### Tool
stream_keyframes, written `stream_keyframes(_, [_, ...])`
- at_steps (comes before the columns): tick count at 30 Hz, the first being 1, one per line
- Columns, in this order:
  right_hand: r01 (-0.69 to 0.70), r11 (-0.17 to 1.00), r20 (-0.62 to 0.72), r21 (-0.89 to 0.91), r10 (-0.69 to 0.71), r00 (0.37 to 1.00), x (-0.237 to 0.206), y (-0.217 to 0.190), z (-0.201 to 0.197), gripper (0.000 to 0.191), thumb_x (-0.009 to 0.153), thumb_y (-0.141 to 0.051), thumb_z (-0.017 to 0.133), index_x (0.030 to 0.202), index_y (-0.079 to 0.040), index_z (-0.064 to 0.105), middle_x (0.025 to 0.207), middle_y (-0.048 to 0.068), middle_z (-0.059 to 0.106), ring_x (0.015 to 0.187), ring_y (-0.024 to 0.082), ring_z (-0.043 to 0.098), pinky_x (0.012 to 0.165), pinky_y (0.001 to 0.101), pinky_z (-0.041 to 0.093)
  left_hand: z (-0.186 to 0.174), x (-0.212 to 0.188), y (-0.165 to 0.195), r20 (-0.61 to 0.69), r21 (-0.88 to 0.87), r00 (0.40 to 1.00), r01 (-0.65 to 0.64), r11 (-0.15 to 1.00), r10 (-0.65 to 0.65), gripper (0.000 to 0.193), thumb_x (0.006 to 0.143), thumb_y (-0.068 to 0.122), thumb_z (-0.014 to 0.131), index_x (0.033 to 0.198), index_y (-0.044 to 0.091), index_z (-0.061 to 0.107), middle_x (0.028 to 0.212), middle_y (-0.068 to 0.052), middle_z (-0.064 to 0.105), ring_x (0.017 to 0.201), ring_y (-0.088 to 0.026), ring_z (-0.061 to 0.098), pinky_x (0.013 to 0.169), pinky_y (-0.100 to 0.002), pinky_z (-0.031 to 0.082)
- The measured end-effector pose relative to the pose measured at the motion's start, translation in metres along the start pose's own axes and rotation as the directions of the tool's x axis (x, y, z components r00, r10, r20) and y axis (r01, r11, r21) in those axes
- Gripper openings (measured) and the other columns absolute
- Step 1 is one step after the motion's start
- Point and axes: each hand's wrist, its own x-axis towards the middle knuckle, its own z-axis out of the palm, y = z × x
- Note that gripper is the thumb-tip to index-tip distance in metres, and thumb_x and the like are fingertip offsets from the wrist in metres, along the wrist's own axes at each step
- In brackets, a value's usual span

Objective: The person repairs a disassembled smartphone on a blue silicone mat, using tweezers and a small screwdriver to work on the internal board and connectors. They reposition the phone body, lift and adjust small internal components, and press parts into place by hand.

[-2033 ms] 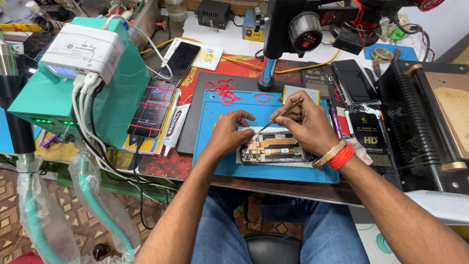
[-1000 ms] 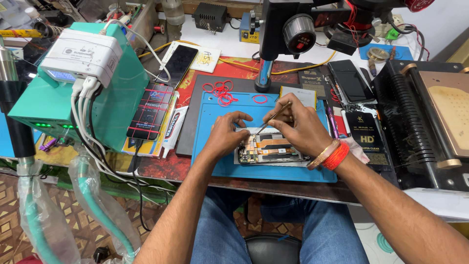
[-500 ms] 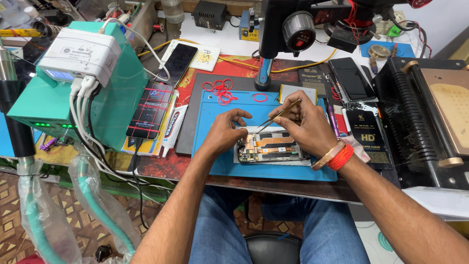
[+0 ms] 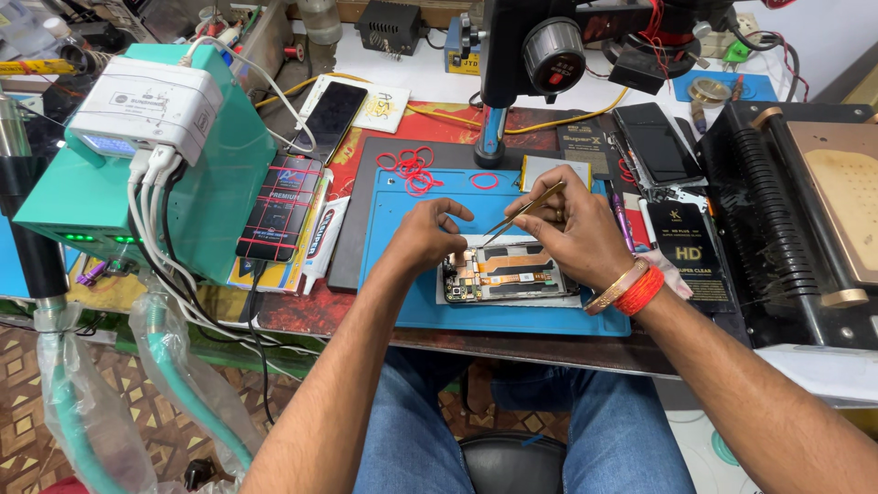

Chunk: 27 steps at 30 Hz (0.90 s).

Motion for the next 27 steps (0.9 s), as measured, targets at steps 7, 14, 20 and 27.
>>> stream_keyframes(7, [-0.004, 0.999, -0.002, 0.034, 0.004, 1.0, 0.002, 0.001, -0.001, 0.027, 0.095, 0.0, 0.067, 0.111, -0.004, 0.045, 0.105, 0.013, 0.079, 0.099, 0.014, 0.076, 0.081, 0.027, 0.062, -0.004, 0.003, 0.01, 0.069, 0.058, 0.996, 0.06, 0.996, -0.064, 0.047, 0.067, 0.001, 0.078, 0.114, 0.008, 0.074, 0.079, -0.004, 0.07, 0.073, -0.013, 0.068, 0.065, -0.03, 0.054])
stream_keyframes(14, [0.016, 0.996, -0.042, 0.087, -0.012, 0.999, 0.0, -0.002, -0.007, 0.026, 0.095, 0.001, 0.066, 0.112, -0.004, 0.047, 0.108, 0.014, 0.077, 0.104, 0.015, 0.075, 0.085, 0.0274, 0.062, -0.003, -0.019, 0.0, -0.049, 0.013, 0.989, -0.137, 0.991, 0.137, 0.047, 0.074, 0.012, 0.073, 0.121, 0.008, 0.073, 0.093, -0.006, 0.073, 0.086, -0.018, 0.068, 0.077, -0.033, 0.055])
stream_keyframes(20, [0.038, 0.992, -0.078, 0.116, -0.029, 0.997, -0.008, -0.002, -0.03, 0.021, 0.096, 0.004, 0.066, 0.113, -0.001, 0.054, 0.109, 0.013, 0.075, 0.105, 0.014, 0.072, 0.092, 0.0276, 0.059, -0.006, -0.052, -0.014, -0.079, 0.123, 0.912, -0.392, 0.912, 0.403, 0.079, 0.071, 0.041, 0.09, 0.137, 0.009, 0.06, 0.131, -0.014, 0.066, 0.122, -0.032, 0.058, 0.102, -0.043, 0.048])
stream_keyframes(27, [-0.021, 0.997, -0.128, 0.073, 0.03, 0.991, -0.013, -0.01, -0.056, 0.019, 0.106, -0.007, 0.056, 0.124, 0.0, 0.057, 0.104, 0.011, 0.074, 0.101, 0.014, 0.071, 0.09, 0.028, 0.059, -0.004, -0.073, -0.01, 0.062, 0.383, 0.822, -0.543, 0.747, 0.566, 0.11, 0.05, 0.041, 0.098, 0.143, 0.011, 0.049, 0.143, -0.017, 0.055, 0.137, -0.042, 0.042, 0.111, -0.05, 0.035])
